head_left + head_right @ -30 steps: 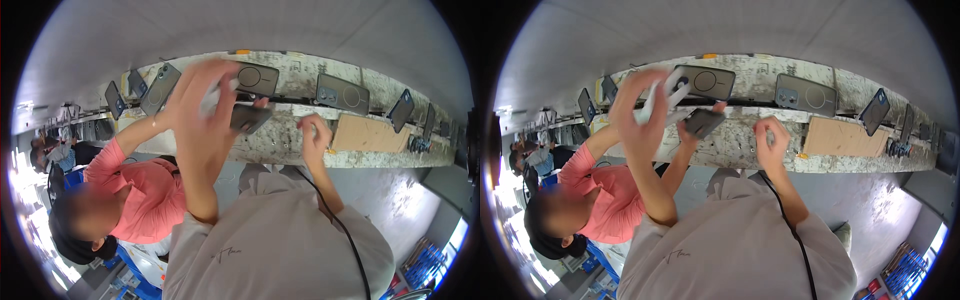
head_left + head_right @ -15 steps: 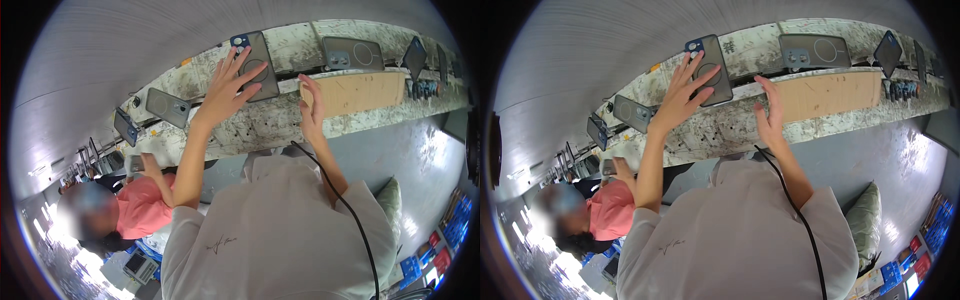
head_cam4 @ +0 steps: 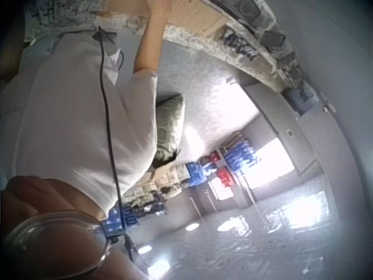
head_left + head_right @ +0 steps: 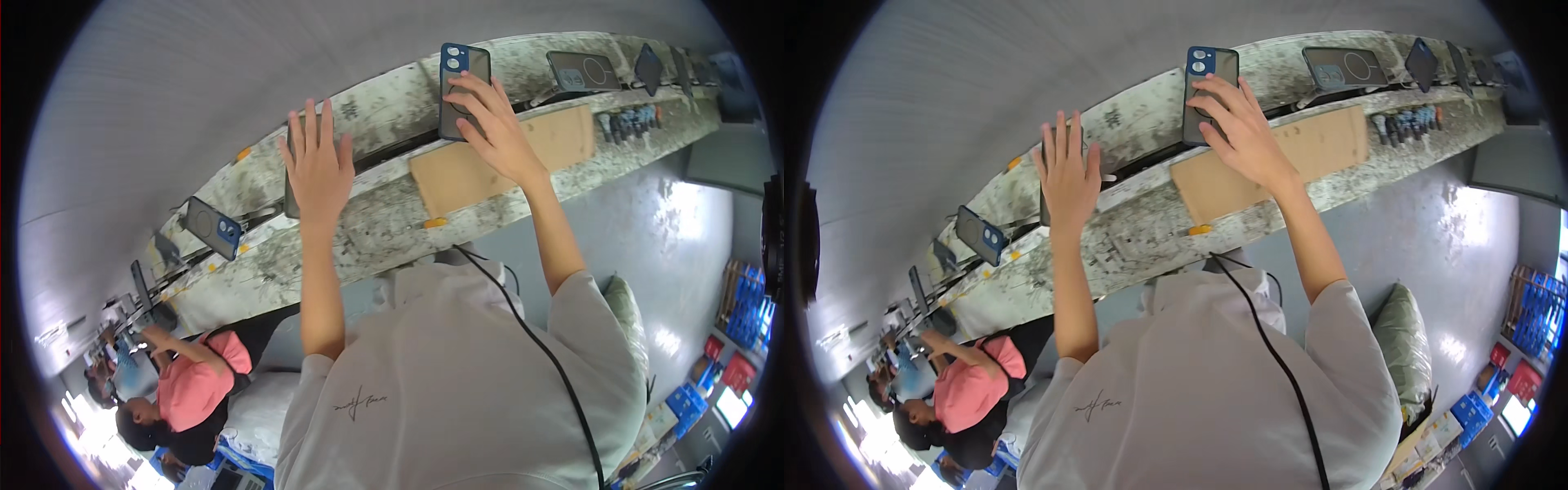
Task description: The person wipes and presses phone cases moving along an assembly line by hand, occasionally picking them up to remove protective film.
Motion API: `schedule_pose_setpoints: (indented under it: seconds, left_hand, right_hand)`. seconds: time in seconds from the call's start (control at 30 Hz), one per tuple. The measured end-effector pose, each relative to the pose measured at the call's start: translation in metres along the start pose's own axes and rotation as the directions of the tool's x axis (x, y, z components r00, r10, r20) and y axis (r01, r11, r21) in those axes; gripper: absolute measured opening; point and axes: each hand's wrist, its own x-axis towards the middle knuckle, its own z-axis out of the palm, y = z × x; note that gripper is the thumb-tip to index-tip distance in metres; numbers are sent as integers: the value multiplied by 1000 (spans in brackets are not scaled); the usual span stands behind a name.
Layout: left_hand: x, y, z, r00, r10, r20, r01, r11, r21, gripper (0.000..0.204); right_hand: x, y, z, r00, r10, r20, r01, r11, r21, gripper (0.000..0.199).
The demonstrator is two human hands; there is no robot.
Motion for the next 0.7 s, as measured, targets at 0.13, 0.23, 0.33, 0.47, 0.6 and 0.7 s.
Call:
schedule_pose_setpoints:
  seconds: [0.13,0.23,0.33,0.47,0.6,0.7]
  left_hand:
    - [21,51,35,987,69,143,-79,995,64,62]
    - [35,94,48,983,102,156,-102,995,-9,64]
    - [47,132,46,983,141,118,-119,978,-173,66]
    - [43,136,-6,987,113,112,-82,965,-250,62]
    - [16,88,-6,980,2,198,-10,999,40,59]
    - [3,87,29,975,-80,207,62,994,93,60]
  right_hand:
    - [-6,57,-51,998,54,-18,-53,997,63,54]
    - [0,87,-68,989,85,-117,-98,989,-107,71]
    - [-10,125,-80,995,78,-64,-97,916,-390,75]
    - [-37,152,-116,982,83,-170,-161,840,-517,80]
    - [-28,71,-119,970,-71,-232,19,975,-221,83]
    - [-20,1,-81,972,-189,-137,196,980,35,75]
